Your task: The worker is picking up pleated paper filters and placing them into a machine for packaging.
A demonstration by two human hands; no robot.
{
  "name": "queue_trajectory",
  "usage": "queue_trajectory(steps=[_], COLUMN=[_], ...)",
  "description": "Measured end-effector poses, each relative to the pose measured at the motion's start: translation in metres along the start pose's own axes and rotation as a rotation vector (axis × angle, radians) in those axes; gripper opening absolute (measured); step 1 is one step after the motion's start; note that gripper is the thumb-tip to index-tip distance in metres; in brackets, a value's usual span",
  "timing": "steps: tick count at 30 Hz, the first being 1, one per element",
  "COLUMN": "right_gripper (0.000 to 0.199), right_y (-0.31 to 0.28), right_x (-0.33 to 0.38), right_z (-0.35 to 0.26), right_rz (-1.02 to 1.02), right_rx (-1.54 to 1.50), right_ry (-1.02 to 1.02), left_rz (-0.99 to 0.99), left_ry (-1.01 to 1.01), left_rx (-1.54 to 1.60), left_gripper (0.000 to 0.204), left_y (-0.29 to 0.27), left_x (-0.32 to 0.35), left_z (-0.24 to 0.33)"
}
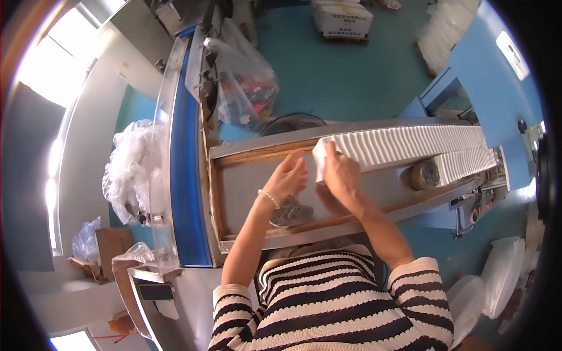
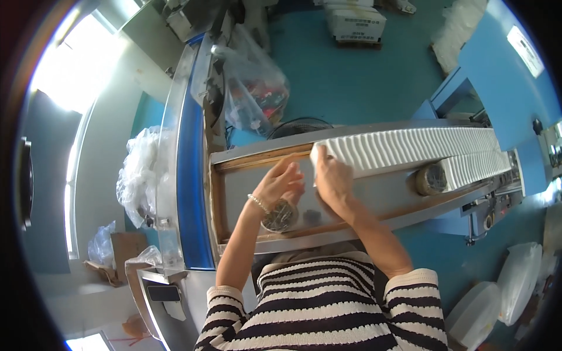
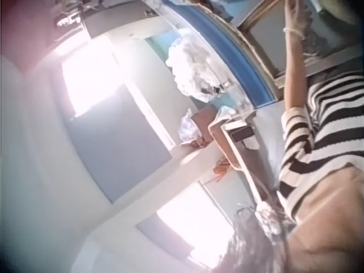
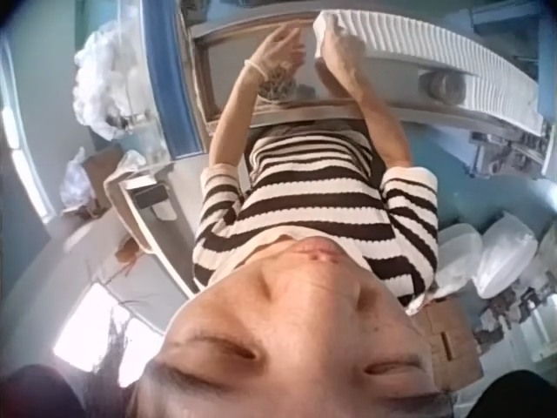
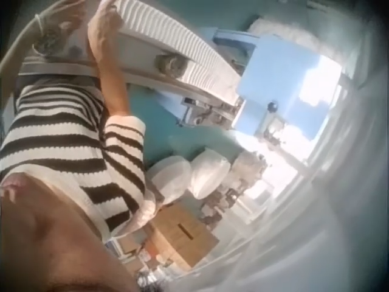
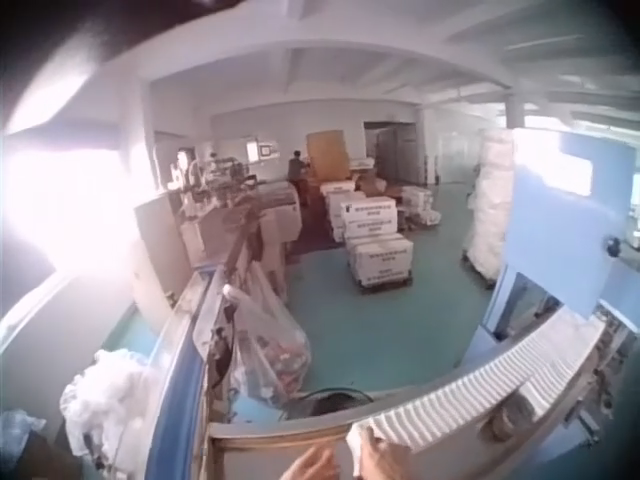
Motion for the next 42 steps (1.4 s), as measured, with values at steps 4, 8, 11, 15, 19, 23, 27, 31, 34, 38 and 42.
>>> queue_trajectory(steps=[4, 8, 11, 15, 19, 23, 27, 31, 34, 38, 42], right_gripper=[0.020, 0.016, 0.007, 0.005, 0.006, 0.006, 0.008, 0.032, 0.047, 0.055, 0.070], right_y=[-0.027, -0.103, -0.173, -0.187, -0.178, -0.180, -0.175, -0.158, -0.120, -0.056, -0.005], right_x=[0.008, 0.031, 0.085, 0.117, 0.085, 0.080, 0.074, 0.036, 0.019, 0.048, 0.034], right_z=[0.015, 0.166, 0.342, 0.482, 0.496, 0.504, 0.504, 0.421, 0.366, 0.381, 0.287], right_rz=[0.160, 0.405, 0.616, 0.537, 0.424, 0.349, 0.095, -0.021, 0.004, -0.202, -0.524], right_rx=[-0.396, -0.280, 0.328, 0.258, 0.110, 0.082, 0.312, 0.790, 0.622, -0.611, -0.722], right_ry=[-0.048, 0.247, 0.351, 0.414, 0.357, 0.338, 0.366, 0.265, 0.116, 0.457, 0.264], left_rz=[0.037, 0.178, 0.150, 0.174, 0.254, 0.335, 0.343, 0.164, 0.326, 0.460, 0.474], left_ry=[-0.050, -0.098, 0.084, 0.104, 0.181, 0.197, 0.105, 0.177, 0.188, 0.105, -0.104], left_rx=[0.219, 0.570, 0.600, 0.666, 0.590, 0.432, 0.305, 0.290, 0.184, 0.051, 0.048], left_gripper=[0.042, 0.044, 0.047, 0.038, 0.053, 0.055, 0.054, 0.045, 0.038, 0.048, 0.054], left_y=[0.007, 0.005, 0.033, 0.059, 0.041, 0.041, 0.058, 0.046, 0.009, -0.111, -0.112], left_x=[-0.040, -0.034, -0.043, -0.046, -0.050, -0.053, -0.048, -0.056, -0.035, 0.010, 0.045], left_z=[-0.027, -0.042, -0.031, -0.023, -0.024, -0.023, -0.013, -0.009, -0.003, -0.002, -0.007])
Point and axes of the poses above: each hand's wrist, its own x-axis away from the middle knuckle, its own y-axis out of the palm, z = x × y, the point moved 10 cm from there along -x, towards the middle knuckle, and after that the axes turned 14 degrees about -y, right-handed, at the moved point
